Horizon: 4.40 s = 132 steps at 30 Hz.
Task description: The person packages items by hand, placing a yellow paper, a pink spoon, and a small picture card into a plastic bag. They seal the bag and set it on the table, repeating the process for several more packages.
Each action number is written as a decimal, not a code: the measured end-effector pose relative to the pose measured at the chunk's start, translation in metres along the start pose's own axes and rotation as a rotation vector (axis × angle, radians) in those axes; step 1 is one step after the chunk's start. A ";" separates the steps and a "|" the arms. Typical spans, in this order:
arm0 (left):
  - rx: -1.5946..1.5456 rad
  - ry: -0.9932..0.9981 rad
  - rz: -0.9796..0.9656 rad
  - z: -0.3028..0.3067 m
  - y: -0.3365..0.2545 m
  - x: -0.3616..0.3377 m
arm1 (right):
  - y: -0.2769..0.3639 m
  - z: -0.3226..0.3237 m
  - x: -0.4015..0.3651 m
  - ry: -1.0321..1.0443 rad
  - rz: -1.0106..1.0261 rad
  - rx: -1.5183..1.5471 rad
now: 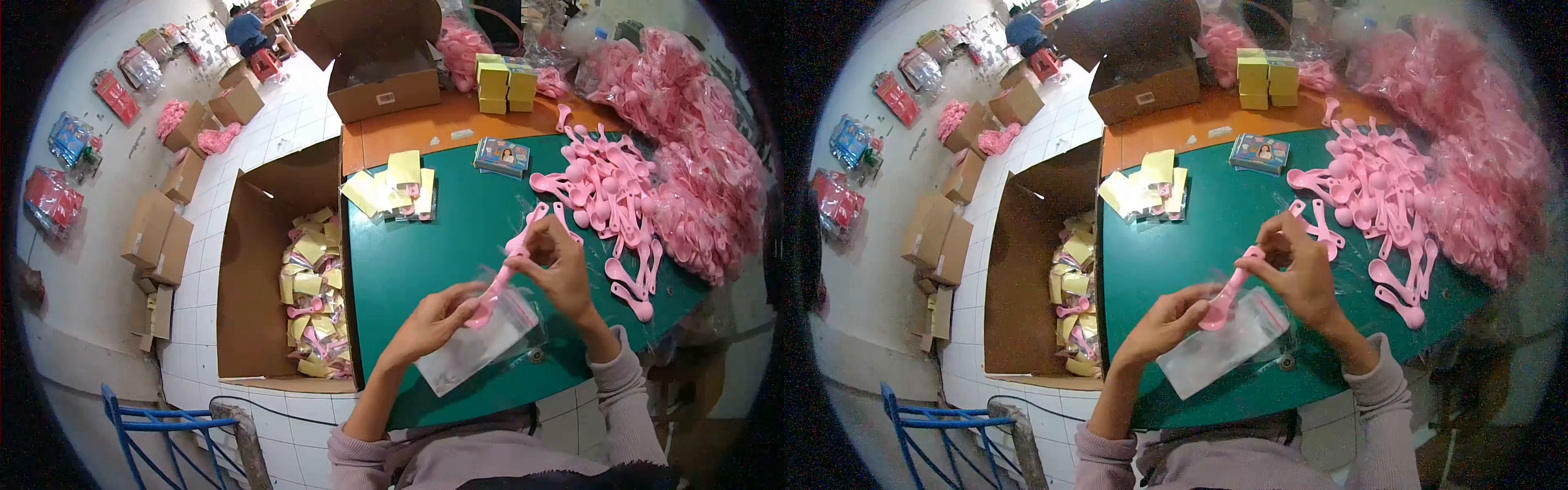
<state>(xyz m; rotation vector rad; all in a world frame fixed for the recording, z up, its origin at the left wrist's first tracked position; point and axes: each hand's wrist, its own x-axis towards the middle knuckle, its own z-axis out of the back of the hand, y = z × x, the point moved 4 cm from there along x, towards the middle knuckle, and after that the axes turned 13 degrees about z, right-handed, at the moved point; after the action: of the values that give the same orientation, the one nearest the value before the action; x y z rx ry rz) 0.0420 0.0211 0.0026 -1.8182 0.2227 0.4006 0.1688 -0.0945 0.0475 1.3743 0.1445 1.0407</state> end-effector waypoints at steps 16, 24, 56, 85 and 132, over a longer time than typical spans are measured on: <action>0.095 -0.059 -0.331 0.007 -0.027 -0.056 | -0.128 0.179 0.144 0.333 -0.006 -1.646; 0.182 -0.143 -0.417 0.015 -0.045 -0.065 | -0.171 0.081 0.165 0.324 -0.018 -0.843; 0.102 -0.146 0.054 0.034 -0.033 0.005 | 0.019 0.021 0.086 0.107 0.379 -0.130; 0.352 -0.186 -0.044 0.042 -0.023 0.012 | 0.023 -0.003 0.070 0.634 0.278 -0.102; 0.088 -0.110 -0.164 0.051 -0.023 -0.006 | -0.037 -0.019 0.060 0.706 -0.153 0.015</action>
<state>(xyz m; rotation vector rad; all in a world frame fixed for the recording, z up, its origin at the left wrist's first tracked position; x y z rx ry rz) 0.0366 0.0759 0.0130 -1.7079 0.0147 0.3683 0.2103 -0.0353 0.0392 0.9389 0.7652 1.3551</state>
